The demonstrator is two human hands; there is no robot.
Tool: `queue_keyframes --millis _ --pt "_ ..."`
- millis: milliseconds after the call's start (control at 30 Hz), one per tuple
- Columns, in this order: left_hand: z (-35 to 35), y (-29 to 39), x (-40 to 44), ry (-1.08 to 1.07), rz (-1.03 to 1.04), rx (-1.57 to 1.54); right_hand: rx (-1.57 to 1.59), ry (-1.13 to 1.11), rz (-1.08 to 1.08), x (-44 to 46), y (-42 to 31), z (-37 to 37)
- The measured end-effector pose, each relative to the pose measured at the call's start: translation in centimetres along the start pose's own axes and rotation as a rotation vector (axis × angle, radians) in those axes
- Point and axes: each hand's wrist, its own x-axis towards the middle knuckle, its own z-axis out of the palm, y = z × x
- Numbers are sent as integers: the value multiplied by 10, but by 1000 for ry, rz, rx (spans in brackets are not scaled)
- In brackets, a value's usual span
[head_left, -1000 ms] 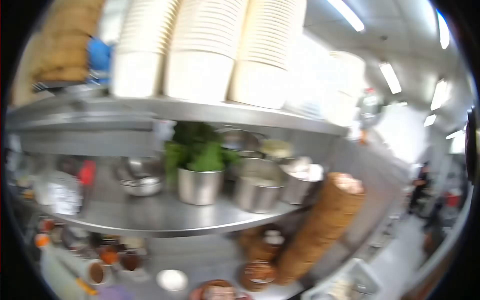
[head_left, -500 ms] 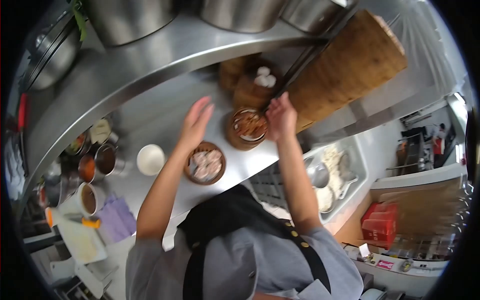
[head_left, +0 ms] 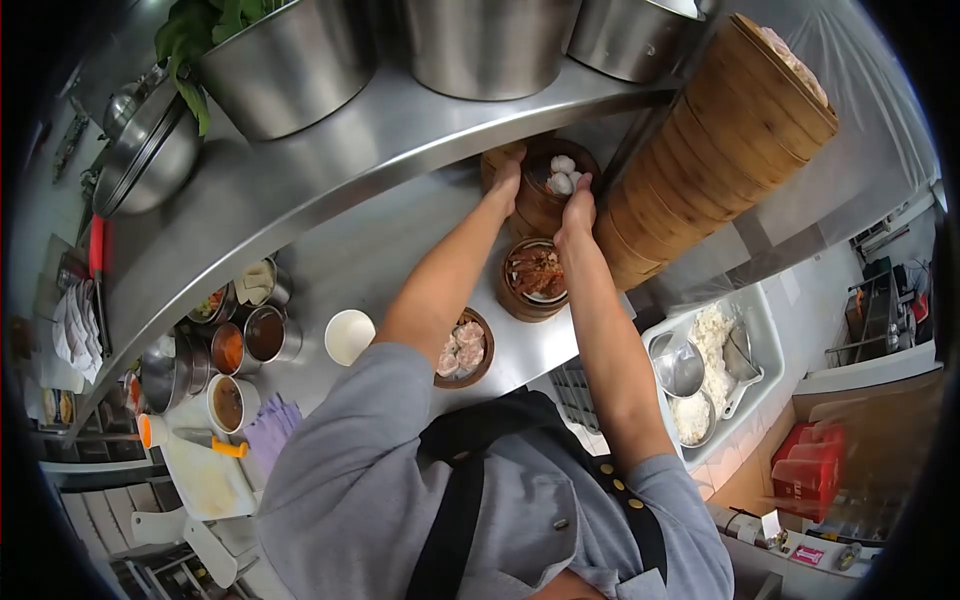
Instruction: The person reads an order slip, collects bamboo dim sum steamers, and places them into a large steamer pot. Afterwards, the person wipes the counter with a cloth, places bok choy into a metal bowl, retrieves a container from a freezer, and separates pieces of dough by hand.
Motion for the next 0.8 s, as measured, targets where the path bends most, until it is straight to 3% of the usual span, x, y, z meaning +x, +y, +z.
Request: queue_keyframes --millis 100,233,400,633,800 --pt "1 -3 -23 -50 -60 -69 -49 80 12 -5 -3 5" --pt "20 22 -72 18 -28 171 -206 132 -8 0 1 0" --pt "15 16 -69 -16 61 209 -349 205 -68 -1 1 -2" --pt "14 16 -78 46 -9 189 -498 205 -74 -5 2 -7" --pt "-9 4 -42 -203 8 122 -483 256 -120 2 13 -5"
